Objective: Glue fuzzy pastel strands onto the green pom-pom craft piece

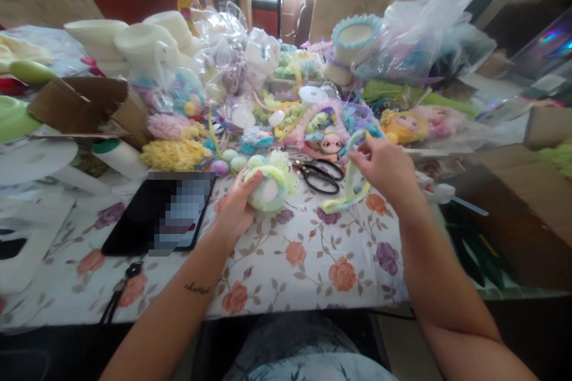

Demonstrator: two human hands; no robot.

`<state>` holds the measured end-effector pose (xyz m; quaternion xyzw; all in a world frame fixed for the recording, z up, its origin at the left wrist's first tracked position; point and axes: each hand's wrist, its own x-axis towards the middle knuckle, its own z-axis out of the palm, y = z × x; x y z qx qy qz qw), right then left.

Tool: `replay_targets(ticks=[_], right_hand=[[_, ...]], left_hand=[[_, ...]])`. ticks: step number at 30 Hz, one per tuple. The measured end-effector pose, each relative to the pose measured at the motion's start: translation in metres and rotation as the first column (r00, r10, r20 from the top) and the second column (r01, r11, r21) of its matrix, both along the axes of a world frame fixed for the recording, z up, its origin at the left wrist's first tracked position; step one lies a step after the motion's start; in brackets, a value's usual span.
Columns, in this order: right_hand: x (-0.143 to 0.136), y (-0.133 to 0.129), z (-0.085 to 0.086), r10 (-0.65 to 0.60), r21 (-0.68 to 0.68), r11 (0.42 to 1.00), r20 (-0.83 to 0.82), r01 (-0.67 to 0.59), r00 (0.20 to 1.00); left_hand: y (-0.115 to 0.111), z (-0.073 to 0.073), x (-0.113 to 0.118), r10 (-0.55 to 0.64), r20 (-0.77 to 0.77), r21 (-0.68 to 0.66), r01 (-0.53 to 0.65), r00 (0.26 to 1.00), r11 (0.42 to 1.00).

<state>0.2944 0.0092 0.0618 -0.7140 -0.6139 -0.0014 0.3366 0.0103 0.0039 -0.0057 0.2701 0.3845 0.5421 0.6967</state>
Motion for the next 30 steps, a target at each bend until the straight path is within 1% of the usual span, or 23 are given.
replay_targets(ticks=[1,3,4,6,8,11,13,14,18,20,22,24,25,26,27,28,30], right_hand=[[-0.005,-0.003,-0.003,0.027,-0.05,0.998,0.049,-0.024,0.998],[-0.023,-0.015,-0.011,0.124,-0.052,0.991,0.04,-0.122,0.991],[-0.035,-0.023,-0.016,0.208,-0.026,0.978,-0.014,-0.208,0.978],[-0.06,-0.038,-0.027,0.359,0.042,0.933,-0.194,-0.358,0.913],[-0.081,-0.048,-0.039,0.424,0.054,0.901,-0.324,-0.431,0.846],[-0.099,-0.051,-0.054,0.386,-0.046,0.883,-0.494,-0.466,0.779],[-0.104,-0.05,-0.062,0.332,-0.107,0.873,-0.584,-0.475,0.741],[-0.105,-0.05,-0.066,0.315,-0.112,0.87,-0.62,-0.479,0.718],[-0.107,-0.054,-0.074,0.318,-0.023,0.874,-0.729,-0.486,0.606],[-0.107,-0.058,-0.076,0.31,0.007,0.882,-0.762,-0.47,0.569],[-0.106,-0.061,-0.077,0.281,0.016,0.894,-0.798,-0.448,0.533],[-0.104,-0.063,-0.077,0.264,0.027,0.897,-0.834,-0.442,0.484],[-0.103,-0.063,-0.076,0.266,0.03,0.894,-0.839,-0.447,0.474],[-0.101,-0.064,-0.075,0.277,0.035,0.895,-0.826,-0.446,0.491],[-0.099,-0.064,-0.073,0.301,0.049,0.901,-0.787,-0.431,0.539],[-0.097,-0.064,-0.071,0.335,0.083,0.912,-0.716,-0.402,0.612],[-0.092,-0.064,-0.065,0.385,0.215,0.923,-0.501,-0.32,0.775]], left_hand=[[0.0,0.0,0.0,0.002,0.004,-0.011,-0.002,1.0,1.0],[0.0,-0.001,0.001,0.01,0.004,-0.044,-0.01,1.0,0.999],[-0.001,-0.001,0.002,0.016,0.004,-0.059,-0.016,1.0,0.998],[-0.002,-0.002,0.003,0.019,0.006,-0.07,-0.018,1.0,0.997],[-0.004,-0.002,0.005,0.013,0.011,-0.054,-0.012,1.0,0.998],[-0.009,0.002,0.008,-0.012,0.012,-0.029,0.012,1.0,0.999],[-0.013,0.004,0.01,-0.028,0.008,-0.022,0.028,1.0,0.999],[-0.015,0.006,0.011,-0.042,0.006,-0.02,0.042,0.999,0.999],[-0.022,0.009,0.012,-0.114,0.008,-0.007,0.115,0.993,0.993],[-0.024,0.011,0.011,-0.144,0.009,-0.02,0.144,0.99,0.989],[-0.026,0.015,0.011,-0.167,-0.015,-0.064,0.165,0.986,0.984],[-0.026,0.019,0.011,-0.169,-0.069,-0.118,0.161,0.983,0.98],[-0.026,0.021,0.01,-0.168,-0.09,-0.142,0.154,0.982,0.978],[-0.026,0.023,0.01,-0.17,-0.101,-0.157,0.153,0.98,0.976],[-0.025,0.024,0.009,-0.172,-0.108,-0.166,0.153,0.979,0.974],[-0.025,0.024,0.009,-0.172,-0.117,-0.166,0.151,0.978,0.974],[-0.024,0.023,0.007,-0.171,-0.153,-0.15,0.148,0.973,0.977]])
